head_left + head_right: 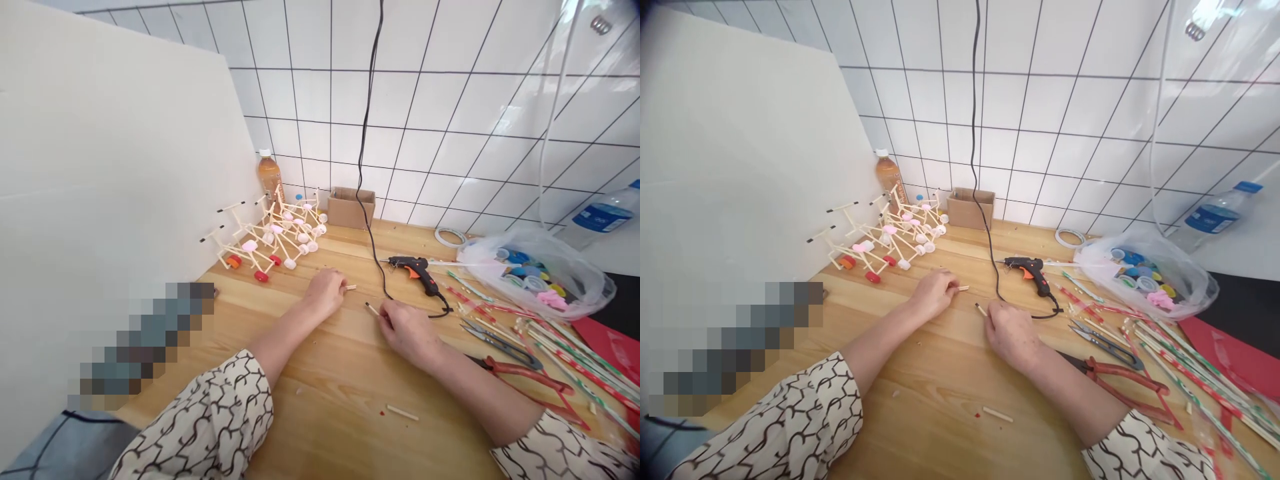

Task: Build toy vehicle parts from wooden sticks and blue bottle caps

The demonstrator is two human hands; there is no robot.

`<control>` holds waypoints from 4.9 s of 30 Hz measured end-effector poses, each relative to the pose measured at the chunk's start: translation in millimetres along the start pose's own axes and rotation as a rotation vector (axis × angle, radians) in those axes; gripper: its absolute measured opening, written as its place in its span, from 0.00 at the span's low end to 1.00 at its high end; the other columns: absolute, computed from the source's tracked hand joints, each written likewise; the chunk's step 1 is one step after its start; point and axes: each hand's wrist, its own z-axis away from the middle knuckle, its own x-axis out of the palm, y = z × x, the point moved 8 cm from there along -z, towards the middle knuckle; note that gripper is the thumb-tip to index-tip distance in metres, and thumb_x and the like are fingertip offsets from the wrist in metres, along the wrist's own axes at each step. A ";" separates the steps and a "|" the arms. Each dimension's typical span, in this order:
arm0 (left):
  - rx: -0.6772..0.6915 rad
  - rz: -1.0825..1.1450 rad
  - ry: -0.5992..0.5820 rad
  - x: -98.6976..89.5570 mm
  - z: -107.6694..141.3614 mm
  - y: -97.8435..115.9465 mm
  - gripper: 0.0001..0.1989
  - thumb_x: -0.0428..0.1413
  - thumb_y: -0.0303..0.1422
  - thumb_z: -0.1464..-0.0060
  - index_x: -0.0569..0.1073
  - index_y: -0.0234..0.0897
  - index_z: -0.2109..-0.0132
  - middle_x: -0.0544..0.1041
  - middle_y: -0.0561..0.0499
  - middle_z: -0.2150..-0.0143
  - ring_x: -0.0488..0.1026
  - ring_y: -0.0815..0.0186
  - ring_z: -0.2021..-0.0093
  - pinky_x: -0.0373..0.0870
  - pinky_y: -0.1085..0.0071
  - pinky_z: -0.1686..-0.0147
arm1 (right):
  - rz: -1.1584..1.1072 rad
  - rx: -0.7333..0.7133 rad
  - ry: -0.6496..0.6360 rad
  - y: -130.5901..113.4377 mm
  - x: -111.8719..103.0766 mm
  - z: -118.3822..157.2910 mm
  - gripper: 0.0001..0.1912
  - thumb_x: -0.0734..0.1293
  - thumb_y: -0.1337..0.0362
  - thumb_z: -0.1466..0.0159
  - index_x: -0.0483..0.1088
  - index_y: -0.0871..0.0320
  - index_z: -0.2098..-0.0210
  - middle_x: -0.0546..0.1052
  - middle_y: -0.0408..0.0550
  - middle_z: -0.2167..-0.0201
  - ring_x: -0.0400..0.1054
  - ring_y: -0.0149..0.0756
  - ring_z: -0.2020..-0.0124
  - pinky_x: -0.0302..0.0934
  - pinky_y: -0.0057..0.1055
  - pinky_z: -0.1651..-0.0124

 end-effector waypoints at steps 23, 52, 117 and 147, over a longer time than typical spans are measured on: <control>-0.014 0.016 -0.147 4.3 23.0 9.4 0.06 0.54 0.31 0.46 0.73 0.36 0.70 0.76 0.48 0.69 0.72 0.62 0.65 0.66 0.68 0.64 | 0.070 -0.039 0.014 -13.8 8.2 -30.6 0.09 0.57 0.67 0.34 0.68 0.60 0.65 0.77 0.51 0.67 0.71 0.38 0.66 0.49 0.30 0.71; 0.119 -0.021 -0.197 2.6 37.7 5.6 0.10 0.49 0.29 0.43 0.76 0.35 0.65 0.75 0.48 0.66 0.72 0.62 0.62 0.67 0.69 0.62 | -0.008 -0.092 0.062 -15.2 6.8 -25.2 0.09 0.59 0.69 0.40 0.70 0.59 0.65 0.77 0.48 0.70 0.70 0.37 0.70 0.50 0.30 0.72; 0.089 0.188 -0.124 9.8 35.2 10.0 0.10 0.49 0.24 0.45 0.75 0.35 0.68 0.74 0.49 0.66 0.72 0.64 0.62 0.67 0.70 0.62 | -0.047 -0.186 0.132 -22.9 6.7 -23.5 0.10 0.57 0.70 0.40 0.70 0.61 0.65 0.76 0.51 0.70 0.69 0.38 0.70 0.52 0.30 0.70; 0.116 0.067 -0.094 13.3 37.3 15.3 0.11 0.48 0.25 0.45 0.74 0.35 0.71 0.72 0.49 0.69 0.71 0.64 0.66 0.65 0.71 0.66 | -0.106 -0.155 0.045 -20.7 7.6 -25.2 0.09 0.58 0.69 0.39 0.70 0.59 0.65 0.75 0.49 0.69 0.70 0.41 0.67 0.53 0.31 0.70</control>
